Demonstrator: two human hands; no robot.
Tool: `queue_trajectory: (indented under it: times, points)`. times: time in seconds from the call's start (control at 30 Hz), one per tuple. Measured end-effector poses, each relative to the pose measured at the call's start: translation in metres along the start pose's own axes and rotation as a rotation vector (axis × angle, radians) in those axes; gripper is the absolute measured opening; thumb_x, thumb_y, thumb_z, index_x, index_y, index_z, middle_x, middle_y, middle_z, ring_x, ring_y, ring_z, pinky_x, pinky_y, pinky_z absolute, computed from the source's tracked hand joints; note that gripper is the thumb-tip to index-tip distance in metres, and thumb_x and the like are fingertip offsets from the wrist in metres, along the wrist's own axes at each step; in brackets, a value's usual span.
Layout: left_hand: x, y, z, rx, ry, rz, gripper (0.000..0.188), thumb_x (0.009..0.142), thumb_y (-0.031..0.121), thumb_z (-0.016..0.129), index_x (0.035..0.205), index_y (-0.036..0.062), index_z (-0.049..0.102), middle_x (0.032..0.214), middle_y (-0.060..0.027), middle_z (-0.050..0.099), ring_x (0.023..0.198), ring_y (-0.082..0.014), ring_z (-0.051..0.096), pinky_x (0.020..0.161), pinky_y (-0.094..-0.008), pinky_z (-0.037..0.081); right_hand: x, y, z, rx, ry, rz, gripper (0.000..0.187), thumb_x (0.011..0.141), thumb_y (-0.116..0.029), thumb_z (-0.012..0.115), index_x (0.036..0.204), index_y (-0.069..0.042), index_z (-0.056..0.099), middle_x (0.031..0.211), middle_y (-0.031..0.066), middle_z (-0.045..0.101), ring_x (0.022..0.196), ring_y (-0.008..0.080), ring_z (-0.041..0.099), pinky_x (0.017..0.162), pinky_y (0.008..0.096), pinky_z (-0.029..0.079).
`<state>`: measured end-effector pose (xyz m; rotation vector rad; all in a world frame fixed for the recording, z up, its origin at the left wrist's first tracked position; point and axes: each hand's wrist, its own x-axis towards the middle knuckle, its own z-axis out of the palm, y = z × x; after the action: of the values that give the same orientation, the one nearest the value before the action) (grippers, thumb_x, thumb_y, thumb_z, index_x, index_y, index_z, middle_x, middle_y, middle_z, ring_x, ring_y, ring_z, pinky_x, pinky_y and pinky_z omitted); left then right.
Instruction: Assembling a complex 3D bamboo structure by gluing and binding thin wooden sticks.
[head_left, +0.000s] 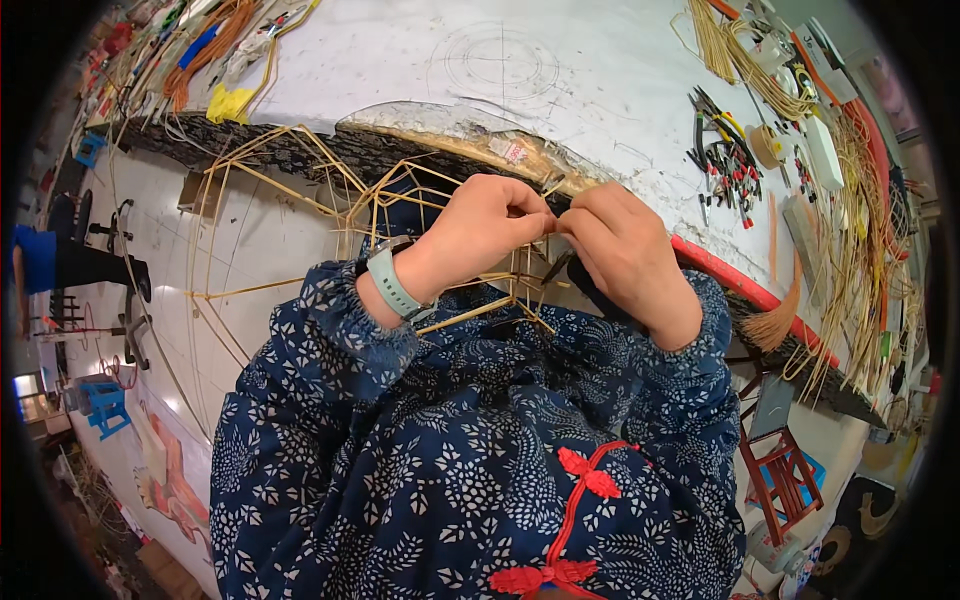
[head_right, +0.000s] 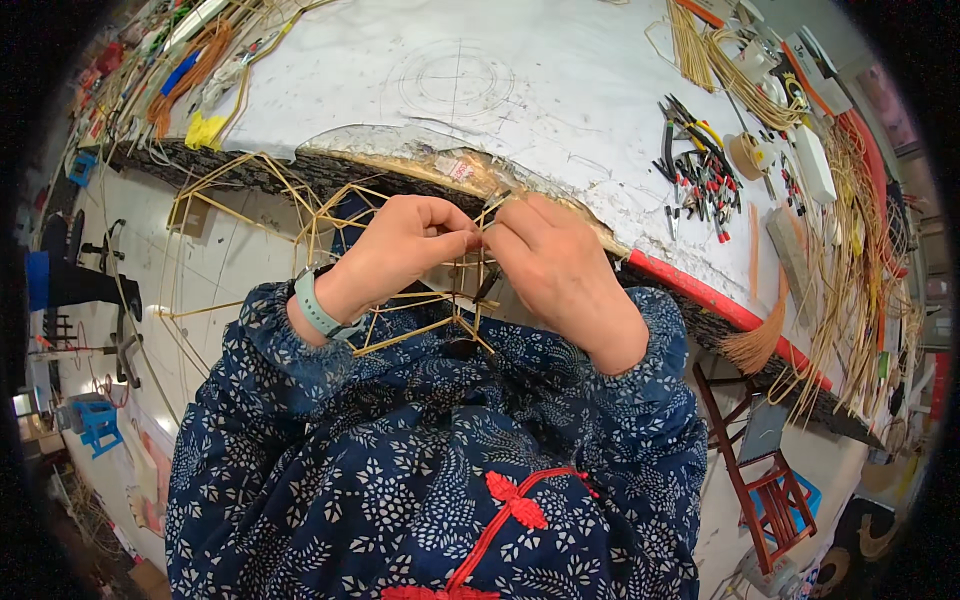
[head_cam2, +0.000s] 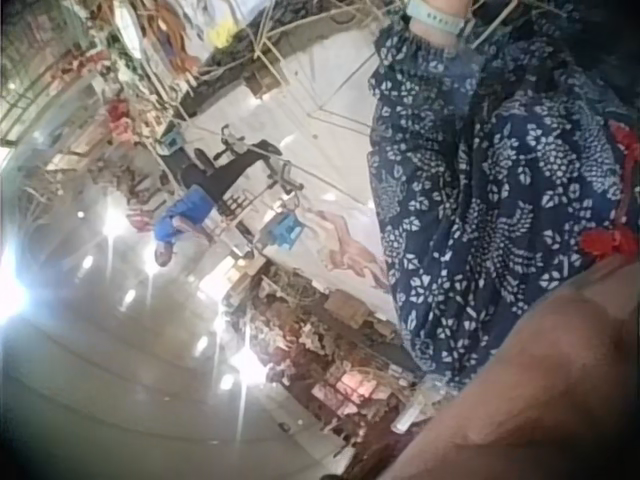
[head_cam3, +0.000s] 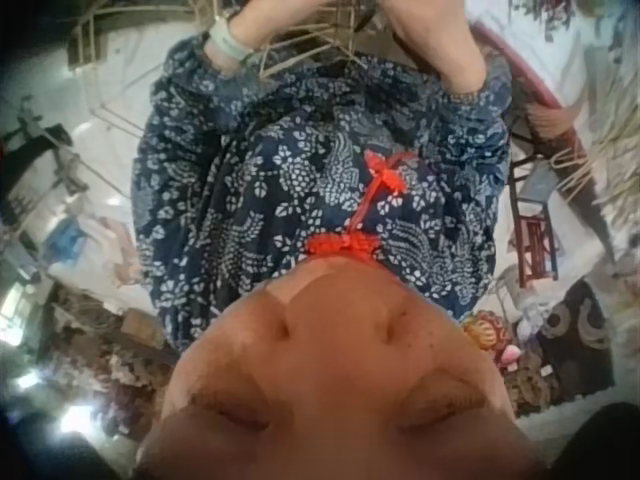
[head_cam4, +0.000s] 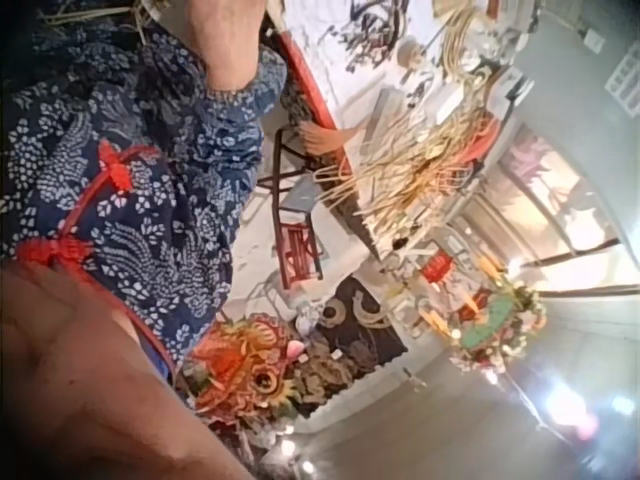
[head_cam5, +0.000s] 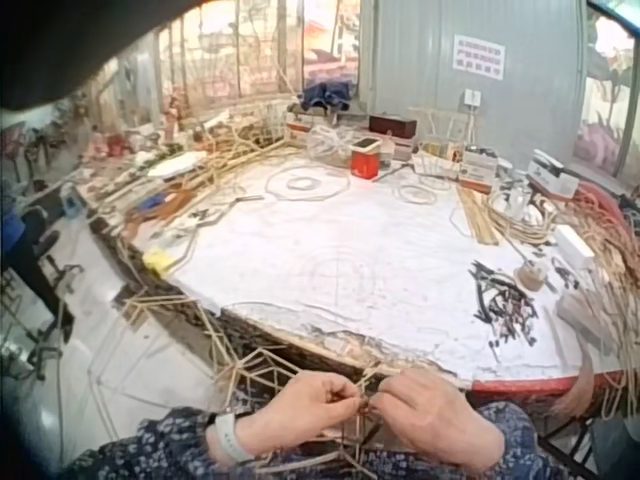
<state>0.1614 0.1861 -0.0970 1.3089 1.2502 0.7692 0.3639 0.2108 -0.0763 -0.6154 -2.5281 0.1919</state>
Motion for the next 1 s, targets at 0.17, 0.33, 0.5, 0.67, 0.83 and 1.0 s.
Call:
queue_trajectory:
  times: [0.17, 0.33, 0.5, 0.67, 0.83, 1.0]
  points:
    - [0.0, -0.005, 0.0, -0.075, 0.051, 0.042, 0.015, 0.084, 0.01, 0.07, 0.087, -0.0045, 0.072, 0.076, -0.0045, 0.07, 0.07, -0.0066, 0.061, 0.063, -0.0235, 0.049, 0.003, 0.005, 0.002, -0.012, -0.029, 0.013, 0.014, 0.078, -0.002, 0.067, 0.09, -0.003, 0.06, 0.092, 0.0125, 0.057, 0.086, 0.0315, 0.058, 0.072, 0.0387, 0.05]
    - [-0.004, -0.006, 0.002, -0.115, 0.047, 0.1, 0.015, 0.082, 0.011, 0.07, 0.082, -0.0036, 0.073, 0.072, -0.0045, 0.071, 0.066, -0.0058, 0.06, 0.061, -0.0255, 0.049, 0.002, 0.01, 0.0, 0.104, -0.042, 0.065, 0.013, 0.078, 0.0, 0.066, 0.089, -0.003, 0.06, 0.093, 0.0126, 0.057, 0.086, 0.0319, 0.058, 0.072, 0.0394, 0.049]
    - [-0.005, -0.002, 0.0, 0.026, -0.026, 0.095, 0.013, 0.083, 0.004, 0.07, 0.091, -0.0063, 0.072, 0.091, -0.0065, 0.074, 0.076, -0.0077, 0.064, 0.068, -0.0229, 0.051, 0.003, 0.01, 0.006, 0.158, -0.025, 0.087, 0.016, 0.076, 0.003, 0.066, 0.09, -0.003, 0.06, 0.093, 0.0129, 0.057, 0.086, 0.0325, 0.058, 0.071, 0.0393, 0.049]
    - [-0.008, 0.001, 0.001, 0.413, 0.031, 0.355, 0.012, 0.077, 0.001, 0.071, 0.087, -0.006, 0.071, 0.088, -0.0091, 0.072, 0.077, -0.0181, 0.067, 0.07, -0.0276, 0.053, 0.005, 0.011, 0.016, 0.236, 0.06, 0.073, 0.02, 0.075, 0.006, 0.066, 0.092, -0.003, 0.06, 0.091, 0.0129, 0.059, 0.085, 0.0325, 0.059, 0.072, 0.0383, 0.049]
    - [-0.011, 0.001, 0.002, 0.747, 0.132, 0.721, 0.009, 0.076, -0.001, 0.07, 0.084, -0.0028, 0.071, 0.087, -0.0103, 0.07, 0.082, -0.0274, 0.065, 0.073, -0.0322, 0.054, 0.003, 0.011, 0.021, 0.348, 0.167, 0.127, 0.022, 0.076, 0.009, 0.065, 0.094, -0.002, 0.061, 0.09, 0.013, 0.062, 0.085, 0.0312, 0.061, 0.073, 0.0368, 0.05]
    - [-0.013, 0.008, -0.008, 0.89, 0.162, 0.746, 0.01, 0.078, -0.002, 0.069, 0.088, -0.0015, 0.071, 0.092, -0.0101, 0.07, 0.084, -0.0261, 0.066, 0.075, -0.0318, 0.054, -0.001, 0.014, 0.021, 0.354, 0.111, 0.198, 0.024, 0.076, 0.011, 0.062, 0.097, -0.001, 0.061, 0.09, 0.0131, 0.064, 0.084, 0.0301, 0.062, 0.072, 0.0358, 0.051]
